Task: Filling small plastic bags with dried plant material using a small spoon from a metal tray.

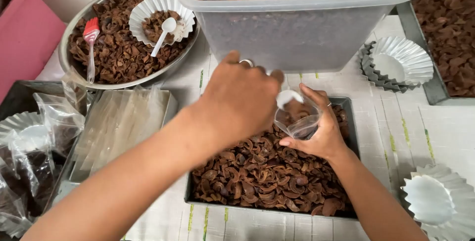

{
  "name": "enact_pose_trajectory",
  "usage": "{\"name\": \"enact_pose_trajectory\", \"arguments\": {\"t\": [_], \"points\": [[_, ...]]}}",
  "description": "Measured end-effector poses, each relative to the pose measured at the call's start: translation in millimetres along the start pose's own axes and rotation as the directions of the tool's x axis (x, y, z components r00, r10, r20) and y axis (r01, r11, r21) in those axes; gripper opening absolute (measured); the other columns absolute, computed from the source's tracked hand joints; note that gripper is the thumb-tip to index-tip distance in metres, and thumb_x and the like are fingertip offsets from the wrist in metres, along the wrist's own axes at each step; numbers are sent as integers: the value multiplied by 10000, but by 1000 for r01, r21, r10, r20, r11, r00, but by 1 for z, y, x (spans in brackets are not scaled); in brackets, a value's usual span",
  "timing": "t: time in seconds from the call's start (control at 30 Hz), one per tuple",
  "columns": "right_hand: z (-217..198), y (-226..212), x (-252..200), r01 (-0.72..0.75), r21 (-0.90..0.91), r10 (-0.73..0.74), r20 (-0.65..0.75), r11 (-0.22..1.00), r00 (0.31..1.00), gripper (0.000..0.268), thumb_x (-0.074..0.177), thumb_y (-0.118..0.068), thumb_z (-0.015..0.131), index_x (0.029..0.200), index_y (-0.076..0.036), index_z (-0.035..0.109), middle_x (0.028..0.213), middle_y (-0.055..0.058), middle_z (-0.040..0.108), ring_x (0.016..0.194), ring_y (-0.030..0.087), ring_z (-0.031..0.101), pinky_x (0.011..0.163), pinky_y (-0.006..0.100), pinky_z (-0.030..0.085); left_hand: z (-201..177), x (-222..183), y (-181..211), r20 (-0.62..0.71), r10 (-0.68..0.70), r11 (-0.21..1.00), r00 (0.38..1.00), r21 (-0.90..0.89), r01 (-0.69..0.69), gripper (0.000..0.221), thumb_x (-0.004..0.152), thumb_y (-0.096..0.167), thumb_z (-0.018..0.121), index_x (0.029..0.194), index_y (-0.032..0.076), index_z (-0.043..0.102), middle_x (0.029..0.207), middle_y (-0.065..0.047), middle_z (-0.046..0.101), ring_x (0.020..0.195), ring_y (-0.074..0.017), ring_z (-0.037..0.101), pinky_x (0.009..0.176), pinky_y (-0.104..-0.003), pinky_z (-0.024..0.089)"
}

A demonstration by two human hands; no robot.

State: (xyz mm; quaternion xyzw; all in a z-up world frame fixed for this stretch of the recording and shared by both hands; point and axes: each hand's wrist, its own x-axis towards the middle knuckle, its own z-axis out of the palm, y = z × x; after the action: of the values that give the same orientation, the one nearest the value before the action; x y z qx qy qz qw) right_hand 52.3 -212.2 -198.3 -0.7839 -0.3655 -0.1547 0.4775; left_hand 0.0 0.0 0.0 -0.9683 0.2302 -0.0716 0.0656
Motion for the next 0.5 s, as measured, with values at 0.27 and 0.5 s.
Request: {"name": "enact_pose_trajectory", "arguments": {"t": [0.27,0.5], "points": [[-2,-1,2,100,140,-96,-35,985,995,1128,669,-546,855,1551,-61,346,1361,162,482,1274,275,547,1157,445,514,-5,-42,-27,-178,-80,978,981,174,112,254,825,59,570,1058,122,651,759,-37,701,737,-214,619,791,-371,502],[-3,6,3,52,185,-42,-60,981,997,1184,575,-387,976,1528,1,391,1217,240,523,1098,373,553,1001,585,451,134,-54,-59,-92,-138,981,986,124,149,309,781,63,520,1042,82,685,882,-127,747,829,-325,733,782,-392,458]]}}
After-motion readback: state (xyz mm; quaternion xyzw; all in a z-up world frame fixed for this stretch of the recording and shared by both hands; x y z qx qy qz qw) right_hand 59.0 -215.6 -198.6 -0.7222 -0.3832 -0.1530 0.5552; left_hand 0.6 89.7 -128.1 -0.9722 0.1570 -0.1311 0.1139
